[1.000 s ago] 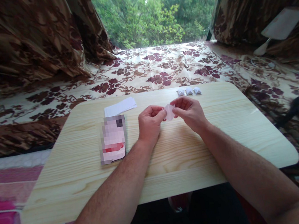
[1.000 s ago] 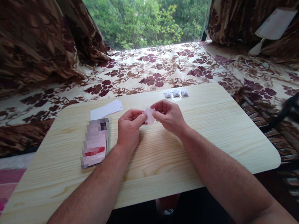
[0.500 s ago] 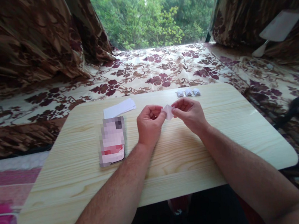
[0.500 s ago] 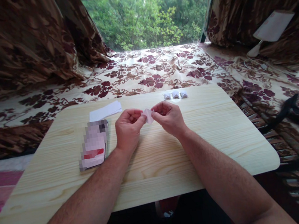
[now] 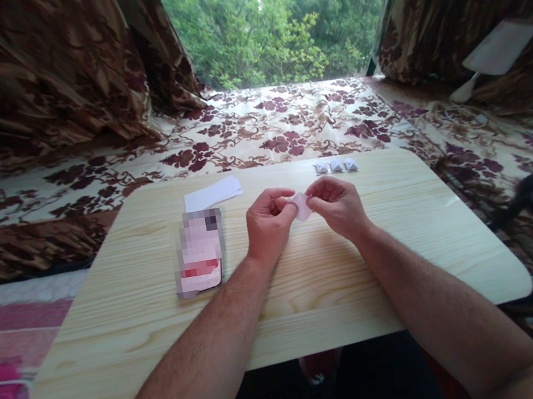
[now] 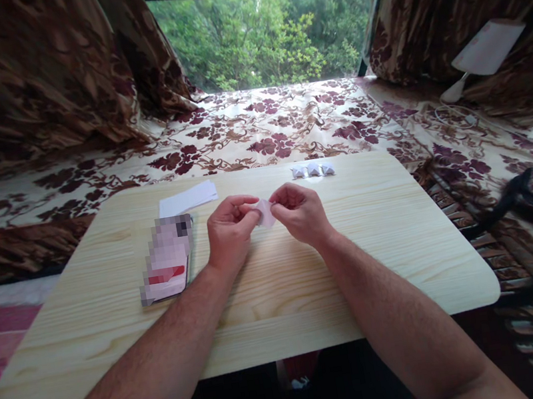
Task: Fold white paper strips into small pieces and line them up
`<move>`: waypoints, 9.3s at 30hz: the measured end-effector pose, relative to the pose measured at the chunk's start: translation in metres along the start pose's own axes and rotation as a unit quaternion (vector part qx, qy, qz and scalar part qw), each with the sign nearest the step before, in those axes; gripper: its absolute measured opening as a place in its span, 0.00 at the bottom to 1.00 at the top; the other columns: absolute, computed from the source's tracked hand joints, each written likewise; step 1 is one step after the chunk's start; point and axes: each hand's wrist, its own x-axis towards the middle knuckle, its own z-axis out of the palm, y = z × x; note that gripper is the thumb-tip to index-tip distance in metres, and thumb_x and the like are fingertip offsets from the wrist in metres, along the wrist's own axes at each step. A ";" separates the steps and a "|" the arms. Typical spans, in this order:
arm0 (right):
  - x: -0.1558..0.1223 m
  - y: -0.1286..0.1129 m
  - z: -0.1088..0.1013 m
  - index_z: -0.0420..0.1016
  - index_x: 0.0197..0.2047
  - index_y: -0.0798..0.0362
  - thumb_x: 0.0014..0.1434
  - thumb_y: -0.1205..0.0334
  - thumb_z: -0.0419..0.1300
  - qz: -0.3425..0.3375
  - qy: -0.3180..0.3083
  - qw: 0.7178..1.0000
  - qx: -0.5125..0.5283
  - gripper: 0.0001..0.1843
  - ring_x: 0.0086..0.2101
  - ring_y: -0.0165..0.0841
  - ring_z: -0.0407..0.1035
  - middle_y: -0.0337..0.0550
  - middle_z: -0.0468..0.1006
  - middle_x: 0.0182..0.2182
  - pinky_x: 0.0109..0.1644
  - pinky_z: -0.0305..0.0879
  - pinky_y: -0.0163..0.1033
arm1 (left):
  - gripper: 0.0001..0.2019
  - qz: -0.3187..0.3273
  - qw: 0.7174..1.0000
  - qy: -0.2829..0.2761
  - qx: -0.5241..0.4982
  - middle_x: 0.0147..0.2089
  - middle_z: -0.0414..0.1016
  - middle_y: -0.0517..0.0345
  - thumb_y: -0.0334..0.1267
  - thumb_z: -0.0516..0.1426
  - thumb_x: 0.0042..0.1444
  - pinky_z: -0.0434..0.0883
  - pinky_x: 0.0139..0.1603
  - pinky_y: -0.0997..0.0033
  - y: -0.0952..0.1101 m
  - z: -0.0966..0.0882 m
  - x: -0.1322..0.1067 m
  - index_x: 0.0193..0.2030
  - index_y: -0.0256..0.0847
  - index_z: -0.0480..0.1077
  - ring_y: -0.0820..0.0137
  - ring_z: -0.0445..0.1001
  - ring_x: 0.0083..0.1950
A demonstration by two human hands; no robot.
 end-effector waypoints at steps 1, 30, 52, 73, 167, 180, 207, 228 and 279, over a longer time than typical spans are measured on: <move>0.000 0.000 0.000 0.74 0.28 0.53 0.48 0.69 0.64 -0.001 -0.005 1.000 0.005 0.03 0.24 0.26 0.64 0.33 0.73 0.22 0.28 0.59 0.34 | 0.08 0.002 1.000 -0.002 0.002 0.25 0.71 0.64 0.32 0.64 0.48 0.61 0.26 0.77 0.000 0.000 -0.001 0.37 0.40 0.77 0.77 0.66 0.24; -0.006 -0.003 -0.004 0.81 0.29 0.51 0.50 0.68 0.63 -0.042 -0.022 0.995 -0.084 0.06 0.26 0.31 0.68 0.38 0.78 0.25 0.31 0.61 0.37 | 0.03 -0.098 0.991 0.020 -0.094 0.24 0.71 0.63 0.31 0.63 0.43 0.63 0.26 0.76 0.000 0.000 0.003 0.28 0.39 0.75 0.76 0.66 0.25; 0.001 -0.004 -0.002 0.78 0.34 0.54 0.50 0.58 0.69 0.028 -0.008 0.998 -0.050 0.10 0.25 0.28 0.69 0.38 0.78 0.25 0.29 0.67 0.36 | 0.16 -0.037 0.998 0.018 -0.040 0.31 0.76 0.61 0.36 0.69 0.44 0.70 0.32 0.75 0.001 0.001 0.001 0.40 0.39 0.74 0.75 0.73 0.30; 0.003 -0.006 -0.003 0.77 0.43 0.55 0.45 0.57 0.73 0.060 -0.031 0.998 -0.004 0.22 0.25 0.28 0.68 0.36 0.76 0.24 0.28 0.64 0.35 | 0.13 -0.033 0.997 0.044 -0.045 0.30 0.77 0.61 0.36 0.69 0.44 0.70 0.31 0.75 -0.001 -0.001 0.003 0.37 0.39 0.75 0.74 0.74 0.29; -0.002 0.001 -0.002 0.78 0.30 0.55 0.58 0.52 0.65 0.028 -0.030 0.998 -0.055 0.14 0.23 0.27 0.66 0.39 0.76 0.22 0.27 0.62 0.34 | 0.14 -0.034 0.998 0.051 -0.031 0.29 0.76 0.61 0.40 0.69 0.46 0.68 0.29 0.75 0.000 0.000 0.001 0.38 0.39 0.73 0.74 0.72 0.27; 0.000 -0.002 -0.003 0.78 0.30 0.54 0.55 0.50 0.67 0.046 -0.034 0.998 -0.011 0.15 0.23 0.28 0.68 0.40 0.77 0.22 0.29 0.66 0.35 | 0.18 -0.046 0.998 0.025 -0.041 0.29 0.76 0.62 0.40 0.70 0.44 0.67 0.30 0.75 0.001 0.000 0.000 0.40 0.40 0.72 0.73 0.74 0.28; -0.002 0.000 -0.002 0.78 0.31 0.54 0.57 0.54 0.67 0.018 -0.025 1.000 -0.003 0.11 0.22 0.27 0.67 0.37 0.75 0.21 0.27 0.63 0.34 | 0.17 -0.042 0.998 0.007 -0.054 0.27 0.77 0.61 0.40 0.70 0.47 0.68 0.30 0.74 0.002 0.001 -0.001 0.41 0.40 0.71 0.71 0.76 0.28; -0.003 -0.003 0.002 0.76 0.29 0.53 0.52 0.53 0.70 0.018 -0.022 0.999 -0.018 0.13 0.24 0.27 0.67 0.38 0.77 0.23 0.27 0.62 0.35 | 0.16 -0.042 0.998 0.024 -0.047 0.27 0.76 0.62 0.39 0.69 0.46 0.67 0.28 0.76 0.003 0.003 -0.001 0.39 0.39 0.71 0.74 0.73 0.26; -0.003 -0.002 0.002 0.74 0.28 0.53 0.53 0.55 0.67 0.036 -0.001 0.999 -0.036 0.11 0.23 0.27 0.65 0.36 0.74 0.22 0.27 0.63 0.35 | 0.19 -0.046 0.998 0.035 -0.030 0.27 0.74 0.65 0.39 0.69 0.45 0.67 0.30 0.75 0.006 0.003 -0.002 0.43 0.41 0.69 0.74 0.73 0.27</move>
